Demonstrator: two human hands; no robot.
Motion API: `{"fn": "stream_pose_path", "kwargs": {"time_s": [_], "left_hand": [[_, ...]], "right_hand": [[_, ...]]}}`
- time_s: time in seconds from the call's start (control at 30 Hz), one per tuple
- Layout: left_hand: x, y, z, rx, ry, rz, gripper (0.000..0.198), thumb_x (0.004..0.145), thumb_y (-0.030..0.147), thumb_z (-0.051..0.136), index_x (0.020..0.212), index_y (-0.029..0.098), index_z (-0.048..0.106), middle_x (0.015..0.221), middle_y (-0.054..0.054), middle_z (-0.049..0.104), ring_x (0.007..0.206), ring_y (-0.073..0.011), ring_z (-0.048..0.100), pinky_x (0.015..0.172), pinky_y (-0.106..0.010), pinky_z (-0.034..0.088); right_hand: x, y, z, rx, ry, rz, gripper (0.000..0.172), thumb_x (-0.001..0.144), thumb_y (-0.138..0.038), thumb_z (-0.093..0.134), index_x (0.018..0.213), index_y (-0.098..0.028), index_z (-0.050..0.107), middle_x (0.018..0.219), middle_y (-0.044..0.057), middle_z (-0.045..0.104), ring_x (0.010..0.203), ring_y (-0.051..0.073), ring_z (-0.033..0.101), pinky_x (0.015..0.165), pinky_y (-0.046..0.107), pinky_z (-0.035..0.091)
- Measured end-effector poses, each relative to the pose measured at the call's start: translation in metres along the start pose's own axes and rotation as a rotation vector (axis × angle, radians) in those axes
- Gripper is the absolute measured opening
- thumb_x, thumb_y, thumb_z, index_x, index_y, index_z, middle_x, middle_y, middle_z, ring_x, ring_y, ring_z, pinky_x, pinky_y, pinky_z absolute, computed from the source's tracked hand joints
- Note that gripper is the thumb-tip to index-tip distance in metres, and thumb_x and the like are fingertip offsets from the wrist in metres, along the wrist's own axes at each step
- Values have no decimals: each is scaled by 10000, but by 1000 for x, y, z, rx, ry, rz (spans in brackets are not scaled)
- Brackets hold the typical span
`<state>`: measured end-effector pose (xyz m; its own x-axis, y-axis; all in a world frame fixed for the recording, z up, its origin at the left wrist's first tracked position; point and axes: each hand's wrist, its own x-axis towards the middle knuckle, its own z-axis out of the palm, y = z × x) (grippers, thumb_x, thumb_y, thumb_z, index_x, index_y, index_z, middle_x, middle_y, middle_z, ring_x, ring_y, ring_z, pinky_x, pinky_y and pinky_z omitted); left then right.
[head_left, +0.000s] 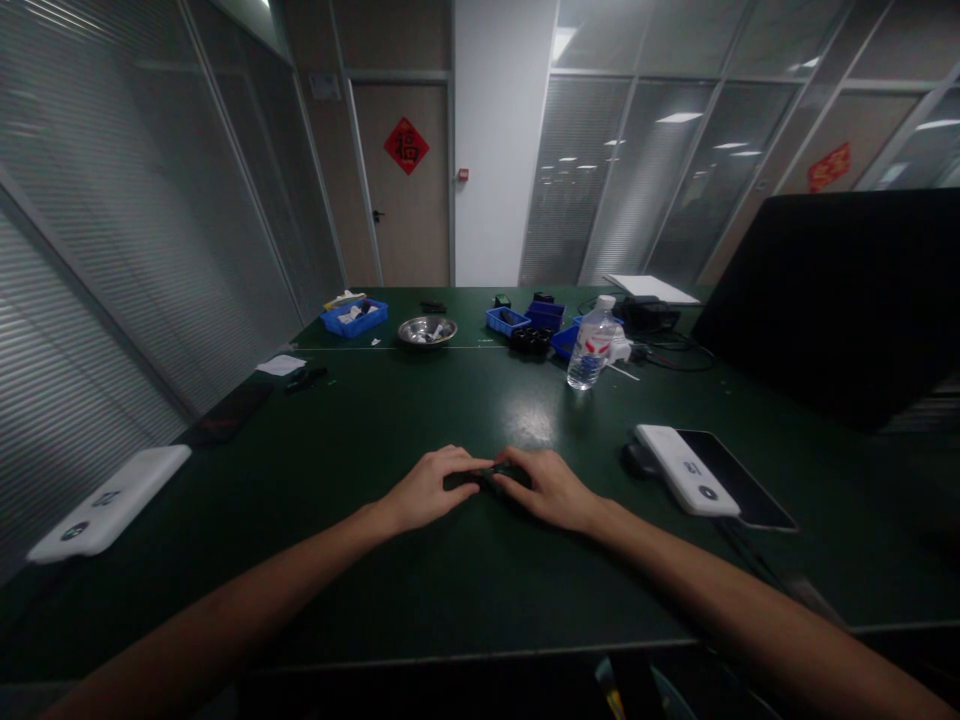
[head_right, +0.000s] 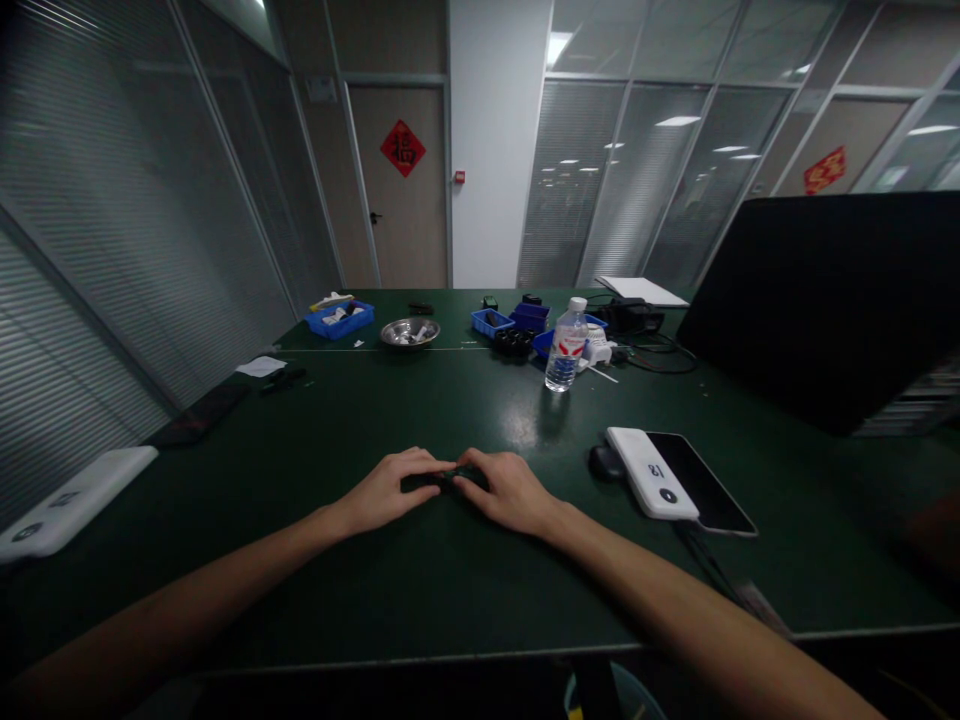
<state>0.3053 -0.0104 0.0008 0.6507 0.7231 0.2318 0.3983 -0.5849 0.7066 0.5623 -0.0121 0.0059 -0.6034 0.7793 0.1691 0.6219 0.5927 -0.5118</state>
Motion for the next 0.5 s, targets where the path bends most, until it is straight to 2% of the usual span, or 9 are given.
{"fn": "stream_pose_path", "kwargs": {"time_s": [0.13,0.3,0.5], "left_hand": [[0,0,0,15,32,7,362,980,283,600,1335,306,663,1209,-57,667,1099,-204,609,956,-351,489],[2,-4,3,-2,82,20,280,1003,307,564,1209,253,745,1102,-66,715,1032,-201,650,921,-333,507],[2,-7,0,-9,184,-43,255,1000,301,569,1152,236,763,1092,-53,740,1006,-199,674,921,-331,514]], "right_hand": [[0,1,1,-5,9,-7,304,1025,-426,533,1184,-188,635,796,18,669,672,156,594,614,253,375],[0,-2,1,-24,-13,-28,311,1028,-426,522,1206,-195,631,798,18,672,676,161,598,613,255,375],[0,2,-1,-78,-11,-19,311,1025,-432,524,1214,-204,621,819,25,682,686,168,603,622,262,378]]}}
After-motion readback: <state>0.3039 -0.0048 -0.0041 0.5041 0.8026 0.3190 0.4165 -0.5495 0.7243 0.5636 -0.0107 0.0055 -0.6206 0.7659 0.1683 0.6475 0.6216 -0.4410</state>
